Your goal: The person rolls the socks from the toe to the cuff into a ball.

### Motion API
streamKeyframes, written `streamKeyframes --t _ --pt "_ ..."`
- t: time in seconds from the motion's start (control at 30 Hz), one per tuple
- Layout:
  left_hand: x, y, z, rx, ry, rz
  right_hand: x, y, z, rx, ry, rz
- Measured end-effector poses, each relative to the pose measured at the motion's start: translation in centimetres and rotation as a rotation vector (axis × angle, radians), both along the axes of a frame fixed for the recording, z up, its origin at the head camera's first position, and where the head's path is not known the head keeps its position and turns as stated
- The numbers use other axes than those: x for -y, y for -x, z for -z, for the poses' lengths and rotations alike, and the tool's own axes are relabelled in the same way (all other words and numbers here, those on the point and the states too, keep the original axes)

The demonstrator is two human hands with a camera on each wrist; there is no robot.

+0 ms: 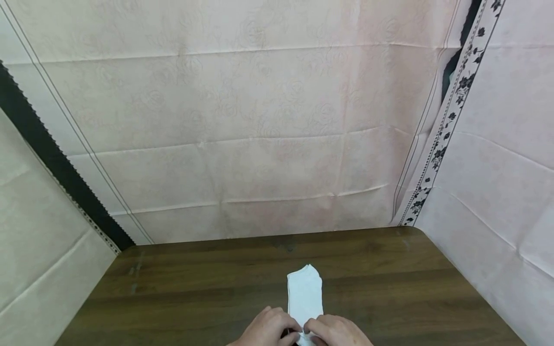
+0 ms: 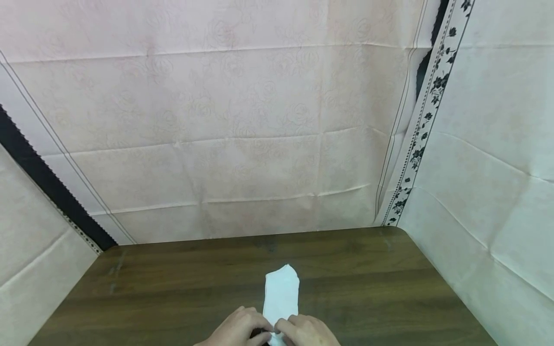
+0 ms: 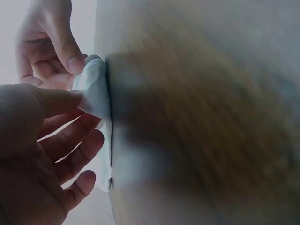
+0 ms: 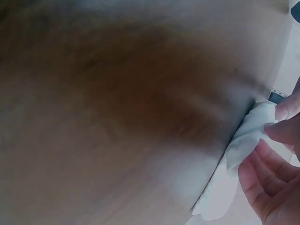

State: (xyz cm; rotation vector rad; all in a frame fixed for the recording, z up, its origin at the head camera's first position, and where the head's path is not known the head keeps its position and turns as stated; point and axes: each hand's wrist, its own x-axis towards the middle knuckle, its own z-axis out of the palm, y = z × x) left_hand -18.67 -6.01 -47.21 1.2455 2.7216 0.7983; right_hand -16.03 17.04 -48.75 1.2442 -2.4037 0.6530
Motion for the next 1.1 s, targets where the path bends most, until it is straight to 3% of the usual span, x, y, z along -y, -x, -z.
streamKeyframes --t 0.2,0.5,0.77,0.87,1.0,1.1 --pt "-0.28 0.01 0.06 0.084 -0.018 -0.063 -0.14 0.01 0.05 -0.009 0.016 -0.026" --pt "-0.43 -0.33 0.12 0.154 -0.139 -0.05 -0.37 0.1 0.06 -0.034 -0.056 -0.027" --pt "-0.45 -0.39 0.0 0.015 -0.124 -0.03 -0.23 0.19 0.22 -0.116 -0.101 -0.003" --pt "-0.42 -0.39 -0.1 -0.056 -0.091 0.028 -0.16 0.19 0.31 -0.121 -0.107 0.006" --pt "-0.38 -0.22 0.07 -0.209 -0.034 0.132 -0.07 0.36 0.64 -0.19 -0.094 0.0" --pt "-0.39 -0.17 0.17 -0.238 -0.003 0.159 -0.04 0.56 0.94 -0.256 -0.089 -0.003"
